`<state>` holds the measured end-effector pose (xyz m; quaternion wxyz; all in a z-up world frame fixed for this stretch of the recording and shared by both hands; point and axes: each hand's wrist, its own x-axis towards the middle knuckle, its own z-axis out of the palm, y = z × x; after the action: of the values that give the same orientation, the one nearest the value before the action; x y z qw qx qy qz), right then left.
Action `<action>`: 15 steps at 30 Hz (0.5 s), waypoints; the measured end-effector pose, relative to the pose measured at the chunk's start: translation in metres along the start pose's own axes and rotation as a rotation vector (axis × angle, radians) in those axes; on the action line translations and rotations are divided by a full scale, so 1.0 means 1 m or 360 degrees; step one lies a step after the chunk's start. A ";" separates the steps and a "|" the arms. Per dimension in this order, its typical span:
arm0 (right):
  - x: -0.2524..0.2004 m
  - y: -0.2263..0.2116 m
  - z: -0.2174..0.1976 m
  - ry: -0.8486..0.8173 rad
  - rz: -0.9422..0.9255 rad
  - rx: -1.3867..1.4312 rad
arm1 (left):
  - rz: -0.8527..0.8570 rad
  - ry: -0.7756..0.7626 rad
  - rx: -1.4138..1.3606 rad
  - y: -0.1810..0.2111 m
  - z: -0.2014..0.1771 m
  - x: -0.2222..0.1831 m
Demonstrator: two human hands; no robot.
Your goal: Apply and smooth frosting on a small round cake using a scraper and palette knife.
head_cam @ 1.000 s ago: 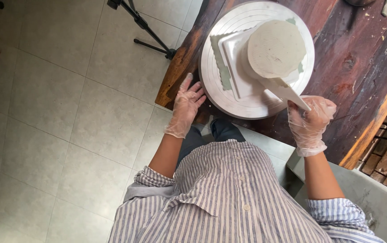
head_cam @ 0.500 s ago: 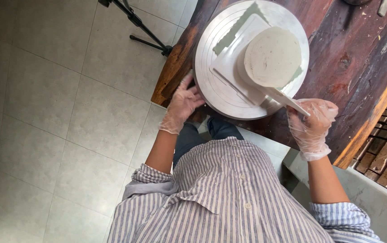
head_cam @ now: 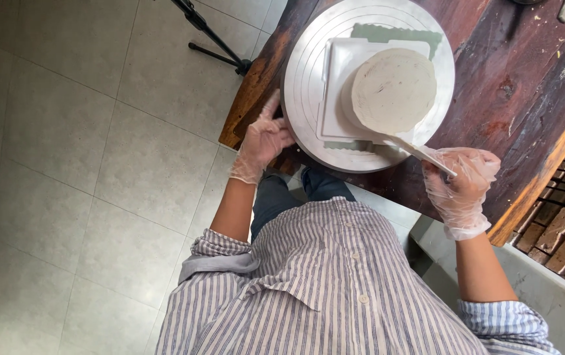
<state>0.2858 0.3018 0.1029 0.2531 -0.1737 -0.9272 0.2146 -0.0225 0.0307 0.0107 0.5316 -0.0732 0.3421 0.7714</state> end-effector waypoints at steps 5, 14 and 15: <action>0.003 0.002 -0.005 -0.0029 -0.0033 0.0015 | 0.0357 0.0086 -0.0430 -0.007 0.003 0.001; 0.010 0.009 -0.004 -0.0034 -0.0067 0.0011 | -0.0238 -0.0385 -0.0049 -0.010 -0.027 -0.003; 0.012 0.009 -0.004 -0.0040 -0.0070 0.0021 | -0.0103 -0.0266 -0.0071 -0.002 -0.014 -0.007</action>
<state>0.2799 0.3153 0.1063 0.2473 -0.1488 -0.9325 0.2172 -0.0214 0.0178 0.0028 0.5813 -0.0314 0.2767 0.7646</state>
